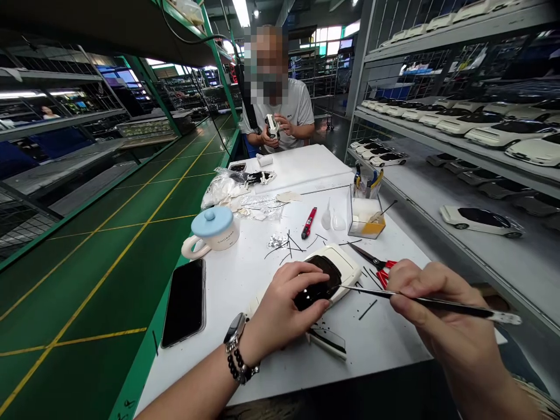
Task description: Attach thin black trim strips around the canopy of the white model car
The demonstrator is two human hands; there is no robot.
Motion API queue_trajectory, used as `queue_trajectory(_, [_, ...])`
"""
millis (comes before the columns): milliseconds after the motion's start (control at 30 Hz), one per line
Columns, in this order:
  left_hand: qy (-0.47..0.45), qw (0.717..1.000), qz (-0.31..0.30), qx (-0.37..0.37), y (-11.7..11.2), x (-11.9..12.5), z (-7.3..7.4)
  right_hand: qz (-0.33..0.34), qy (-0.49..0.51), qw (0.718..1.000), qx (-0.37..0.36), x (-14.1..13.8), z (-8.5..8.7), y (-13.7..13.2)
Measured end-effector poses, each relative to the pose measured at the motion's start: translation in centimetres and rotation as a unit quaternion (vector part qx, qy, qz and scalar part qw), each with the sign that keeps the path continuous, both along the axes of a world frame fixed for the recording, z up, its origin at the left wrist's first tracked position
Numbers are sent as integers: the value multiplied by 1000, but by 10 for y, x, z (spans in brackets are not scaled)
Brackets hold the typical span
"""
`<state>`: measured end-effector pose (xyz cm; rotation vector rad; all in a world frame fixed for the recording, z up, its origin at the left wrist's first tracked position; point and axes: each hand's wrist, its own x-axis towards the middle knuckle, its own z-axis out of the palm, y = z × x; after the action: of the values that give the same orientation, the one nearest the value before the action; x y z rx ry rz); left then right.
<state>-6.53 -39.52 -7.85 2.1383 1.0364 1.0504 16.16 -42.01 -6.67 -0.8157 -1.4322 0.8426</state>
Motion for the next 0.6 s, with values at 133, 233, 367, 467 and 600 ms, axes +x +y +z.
queue_trajectory(133, [26,997,-66,6,3,-6,-1,11,-24,1000,8,-5,2,-3])
queue_trajectory(233, [26,995,-96,18,2,-8,-1,38,-38,999,2,-9,2,-9])
queue_trajectory(367, [9,994,-113,1,-3,-10,-4,61,-39,997,-28,9,4,-17])
queue_trajectory(467, [-7,990,-134,-36,-7,-12,-8,-38,-118,982,-141,43,3,-10])
queue_trajectory(600, [-31,988,-141,-58,-8,-15,-12,-107,-418,870,-239,78,-19,24])
